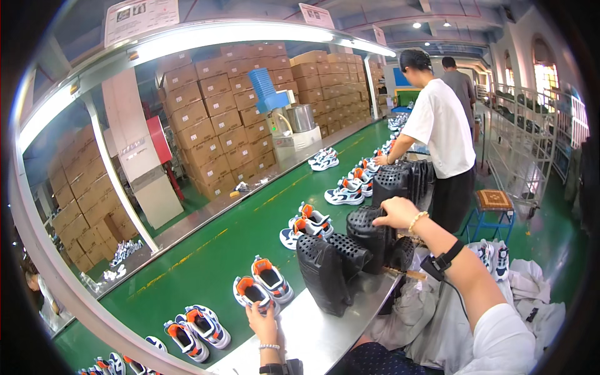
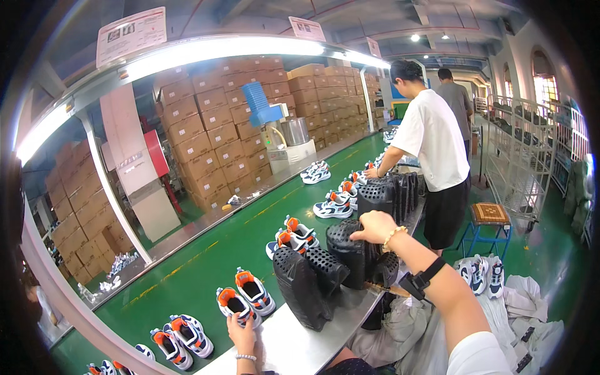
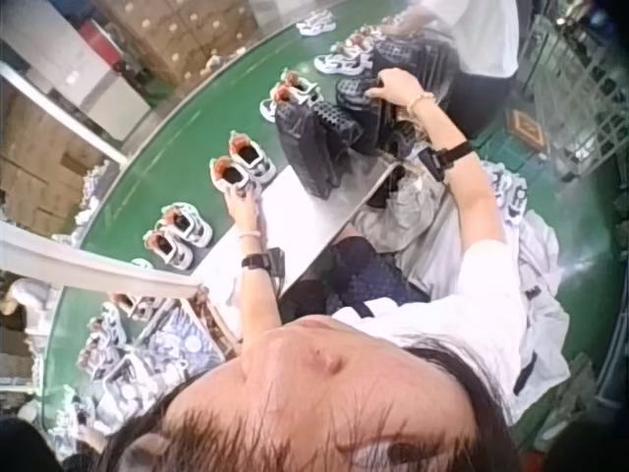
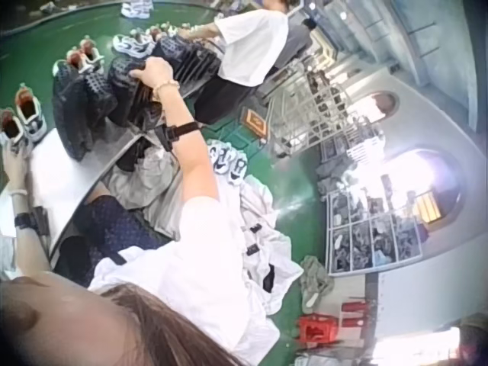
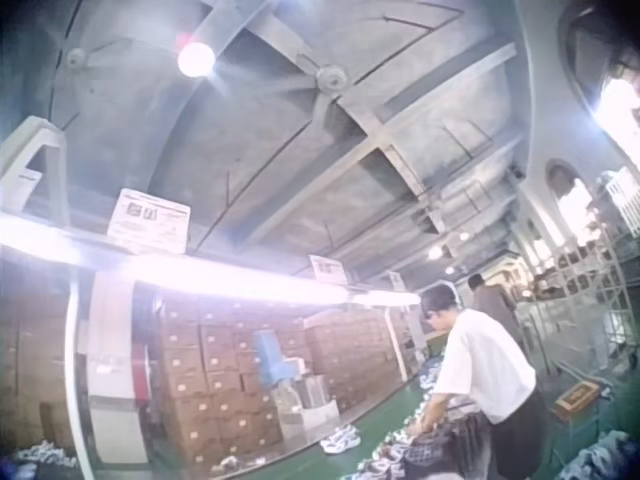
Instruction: Checking and assembling shoe components on a factory line.
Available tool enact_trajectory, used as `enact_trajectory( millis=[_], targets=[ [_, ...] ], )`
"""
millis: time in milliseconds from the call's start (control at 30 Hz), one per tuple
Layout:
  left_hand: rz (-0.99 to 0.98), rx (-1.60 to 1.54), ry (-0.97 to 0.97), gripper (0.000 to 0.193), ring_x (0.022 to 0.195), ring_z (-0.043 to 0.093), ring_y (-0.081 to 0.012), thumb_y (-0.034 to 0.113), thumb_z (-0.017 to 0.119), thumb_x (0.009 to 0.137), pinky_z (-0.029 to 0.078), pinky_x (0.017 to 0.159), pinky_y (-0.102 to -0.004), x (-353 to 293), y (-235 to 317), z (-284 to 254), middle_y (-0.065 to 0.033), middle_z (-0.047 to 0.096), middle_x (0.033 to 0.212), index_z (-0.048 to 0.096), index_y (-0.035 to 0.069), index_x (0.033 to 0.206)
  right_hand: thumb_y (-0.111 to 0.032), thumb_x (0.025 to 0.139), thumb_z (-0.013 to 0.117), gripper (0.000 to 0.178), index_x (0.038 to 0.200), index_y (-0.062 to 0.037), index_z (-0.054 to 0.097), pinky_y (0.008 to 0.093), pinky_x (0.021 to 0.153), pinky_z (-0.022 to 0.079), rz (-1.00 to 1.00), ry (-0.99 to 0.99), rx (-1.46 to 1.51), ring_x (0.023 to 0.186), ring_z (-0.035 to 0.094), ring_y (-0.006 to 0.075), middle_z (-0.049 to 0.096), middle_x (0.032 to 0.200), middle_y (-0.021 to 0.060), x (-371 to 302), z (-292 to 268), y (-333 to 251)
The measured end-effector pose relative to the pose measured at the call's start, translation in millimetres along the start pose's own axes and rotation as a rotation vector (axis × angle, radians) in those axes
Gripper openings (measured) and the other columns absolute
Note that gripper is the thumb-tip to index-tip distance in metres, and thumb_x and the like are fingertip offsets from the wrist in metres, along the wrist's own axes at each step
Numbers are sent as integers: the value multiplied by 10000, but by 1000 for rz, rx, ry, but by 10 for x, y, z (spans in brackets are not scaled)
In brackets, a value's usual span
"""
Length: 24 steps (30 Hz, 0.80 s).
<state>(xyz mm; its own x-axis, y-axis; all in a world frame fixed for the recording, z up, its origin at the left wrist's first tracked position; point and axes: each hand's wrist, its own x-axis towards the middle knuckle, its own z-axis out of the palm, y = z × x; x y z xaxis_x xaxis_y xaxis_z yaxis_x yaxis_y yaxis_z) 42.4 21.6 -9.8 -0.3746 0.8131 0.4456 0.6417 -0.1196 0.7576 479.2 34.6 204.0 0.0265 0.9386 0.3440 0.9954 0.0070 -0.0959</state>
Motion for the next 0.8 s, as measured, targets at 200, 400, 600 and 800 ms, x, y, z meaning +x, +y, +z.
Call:
enact_trajectory(
  millis=[200, 400, 600, 800],
  targets=[
    [32, -153, 96, 539, 1098, 558, -355, 173, 760, 708, 434, 933, -397, -11, 20, -9, -187, 561, 1208, 534, 33, 1177, -513, 748, 657, 521, 910, -17, 656, 438, 705, 489, -169, 199, 437, 784, 639, 336, 641, 765, 182, -329, -909, -1182],
    [-41, -280, 38, 749, 1153, 539, -384, 46, 708, 711, 405, 985, -415, 0, 16, -59, -221, 537, 1268, 357, 60, 1372, -248, 662, 771, 276, 806, -24, 698, 375, 715, 550, -486, -186, 215, 802, 685, 286, 685, 838, 150, -386, -12, -2915],
    [-113, -293, 9, 774, 1166, 533, -391, 70, 718, 723, 411, 982, -414, -36, -37, -61, -226, 525, 1291, 322, 79, 1387, -300, 670, 771, 331, 870, -41, 716, 373, 700, 554, -419, -321, 156, 799, 690, 278, 703, 845, 118, 249, 1101, -3508],
    [-170, -193, 47, 629, 999, 607, -398, 140, 719, 741, 472, 829, -440, -78, 129, -220, -249, 583, 1172, 384, 94, 1271, -216, 768, 636, 161, 786, -80, 721, 363, 647, 560, -280, -89, 221, 740, 698, 247, 699, 775, 114, -9, 2006, -3973]
  ],
)
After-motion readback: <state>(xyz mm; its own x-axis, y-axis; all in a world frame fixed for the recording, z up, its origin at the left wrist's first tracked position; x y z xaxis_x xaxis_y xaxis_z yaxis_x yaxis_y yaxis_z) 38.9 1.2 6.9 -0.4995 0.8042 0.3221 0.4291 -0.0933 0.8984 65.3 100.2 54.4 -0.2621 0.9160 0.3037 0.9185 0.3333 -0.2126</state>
